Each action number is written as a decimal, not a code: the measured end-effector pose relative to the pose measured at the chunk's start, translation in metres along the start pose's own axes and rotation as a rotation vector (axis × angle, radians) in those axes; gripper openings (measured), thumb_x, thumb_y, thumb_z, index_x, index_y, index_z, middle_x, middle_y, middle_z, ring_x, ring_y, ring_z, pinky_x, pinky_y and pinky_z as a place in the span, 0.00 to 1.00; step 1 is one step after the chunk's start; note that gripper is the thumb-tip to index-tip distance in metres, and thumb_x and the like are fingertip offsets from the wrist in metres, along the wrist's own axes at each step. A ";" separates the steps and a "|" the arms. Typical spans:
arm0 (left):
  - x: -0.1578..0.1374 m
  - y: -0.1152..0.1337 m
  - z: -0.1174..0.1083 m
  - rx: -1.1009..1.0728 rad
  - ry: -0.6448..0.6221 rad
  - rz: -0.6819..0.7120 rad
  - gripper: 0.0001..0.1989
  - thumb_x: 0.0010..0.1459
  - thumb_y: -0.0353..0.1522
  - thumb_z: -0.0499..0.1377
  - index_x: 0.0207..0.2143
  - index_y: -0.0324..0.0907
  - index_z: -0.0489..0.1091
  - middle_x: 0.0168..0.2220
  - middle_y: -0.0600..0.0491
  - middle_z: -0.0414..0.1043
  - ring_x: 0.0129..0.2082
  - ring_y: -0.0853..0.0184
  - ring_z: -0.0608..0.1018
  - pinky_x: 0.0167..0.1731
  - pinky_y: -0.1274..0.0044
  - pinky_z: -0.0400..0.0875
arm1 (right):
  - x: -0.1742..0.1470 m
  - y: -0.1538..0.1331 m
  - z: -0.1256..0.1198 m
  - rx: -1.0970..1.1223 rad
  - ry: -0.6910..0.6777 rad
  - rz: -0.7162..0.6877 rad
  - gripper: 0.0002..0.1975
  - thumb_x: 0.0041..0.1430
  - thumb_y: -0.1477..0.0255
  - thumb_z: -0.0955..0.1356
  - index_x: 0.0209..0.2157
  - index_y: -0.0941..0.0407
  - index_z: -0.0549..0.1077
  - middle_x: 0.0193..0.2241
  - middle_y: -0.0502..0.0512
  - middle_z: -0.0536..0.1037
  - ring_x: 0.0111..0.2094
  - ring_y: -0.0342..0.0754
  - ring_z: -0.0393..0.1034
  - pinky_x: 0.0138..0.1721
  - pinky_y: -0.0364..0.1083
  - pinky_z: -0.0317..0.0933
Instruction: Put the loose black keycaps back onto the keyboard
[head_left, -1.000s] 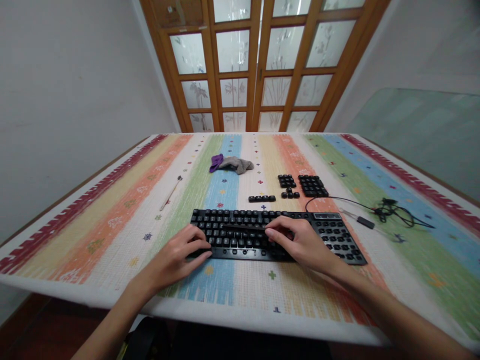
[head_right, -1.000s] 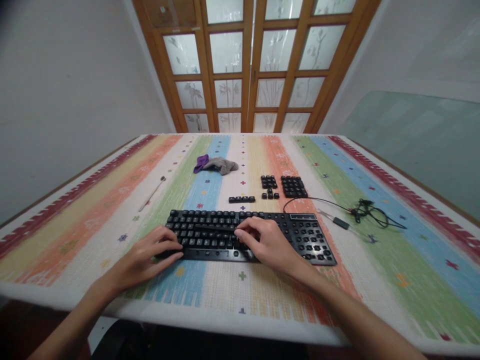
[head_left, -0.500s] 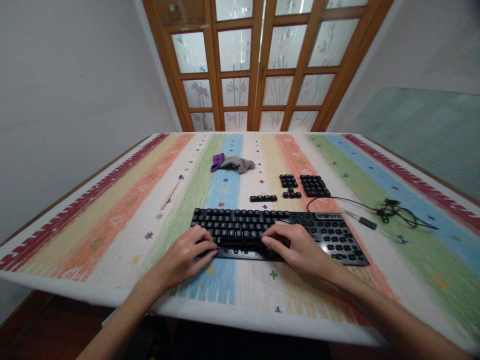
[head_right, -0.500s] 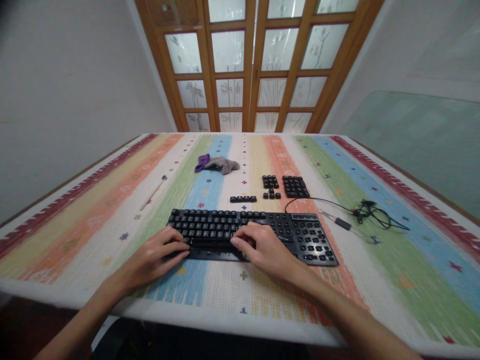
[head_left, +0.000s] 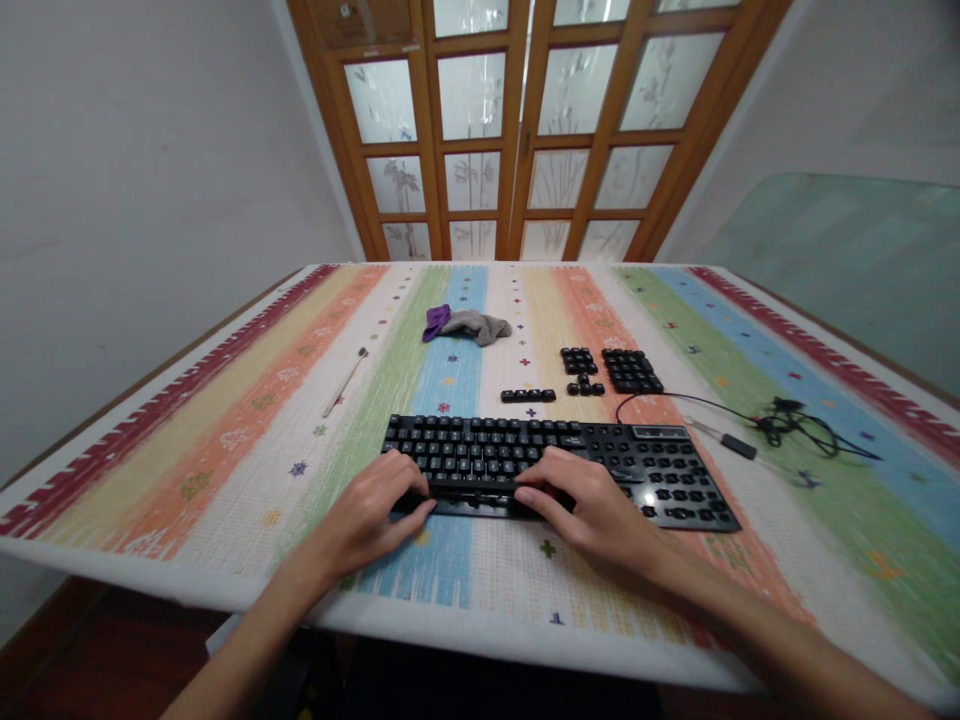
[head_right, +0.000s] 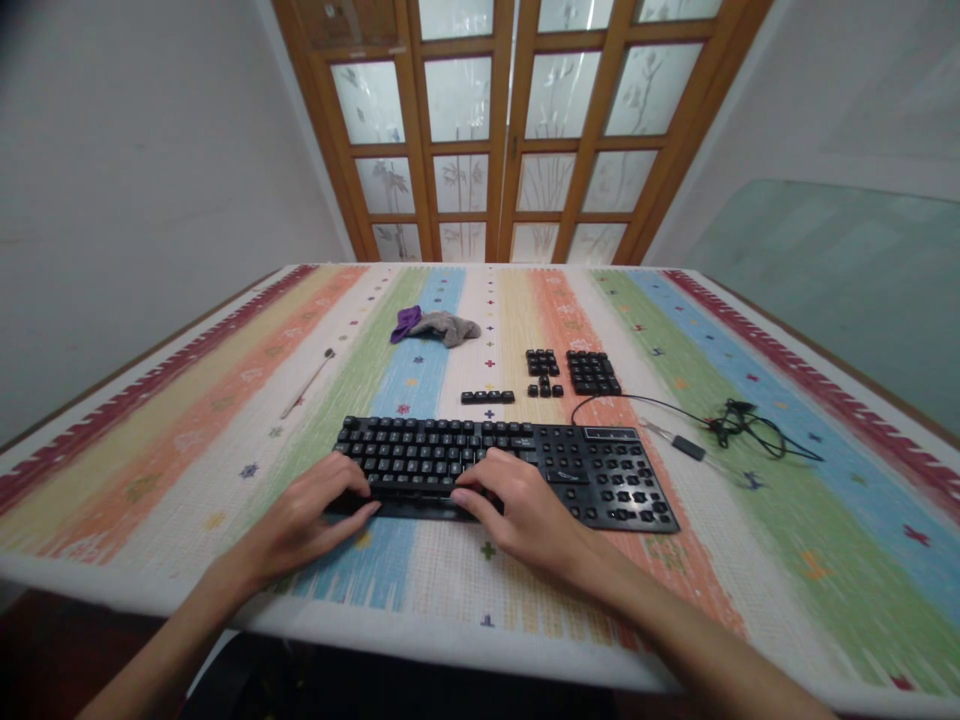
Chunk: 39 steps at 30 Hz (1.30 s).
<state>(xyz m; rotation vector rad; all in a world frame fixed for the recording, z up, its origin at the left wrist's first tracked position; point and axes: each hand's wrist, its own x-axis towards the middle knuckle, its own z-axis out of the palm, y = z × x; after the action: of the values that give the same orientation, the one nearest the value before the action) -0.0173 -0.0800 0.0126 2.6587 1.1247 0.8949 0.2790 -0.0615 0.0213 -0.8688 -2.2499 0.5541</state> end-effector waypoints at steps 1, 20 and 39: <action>0.000 0.000 0.000 0.008 0.006 -0.007 0.03 0.64 0.28 0.58 0.35 0.39 0.66 0.32 0.52 0.68 0.34 0.66 0.71 0.36 0.73 0.70 | 0.000 0.000 0.001 -0.007 0.006 -0.023 0.09 0.68 0.71 0.65 0.37 0.59 0.75 0.29 0.53 0.75 0.32 0.45 0.67 0.33 0.44 0.60; -0.002 -0.001 0.003 0.128 0.029 0.099 0.05 0.65 0.27 0.56 0.42 0.38 0.71 0.35 0.50 0.70 0.36 0.64 0.72 0.37 0.71 0.72 | 0.000 0.005 0.010 -0.321 -0.013 -0.253 0.10 0.68 0.73 0.64 0.40 0.61 0.77 0.30 0.58 0.75 0.33 0.49 0.65 0.32 0.47 0.62; 0.005 0.008 0.005 0.398 0.035 0.300 0.07 0.65 0.22 0.53 0.38 0.35 0.71 0.31 0.49 0.72 0.32 0.63 0.73 0.32 0.70 0.72 | -0.003 0.000 0.013 -0.626 -0.040 -0.432 0.10 0.65 0.80 0.62 0.38 0.63 0.75 0.28 0.58 0.73 0.32 0.50 0.65 0.32 0.49 0.61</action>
<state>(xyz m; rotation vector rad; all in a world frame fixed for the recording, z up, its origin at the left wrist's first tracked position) -0.0067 -0.0823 0.0135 3.2155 1.0175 0.8355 0.2720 -0.0660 0.0111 -0.6122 -2.5817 -0.3542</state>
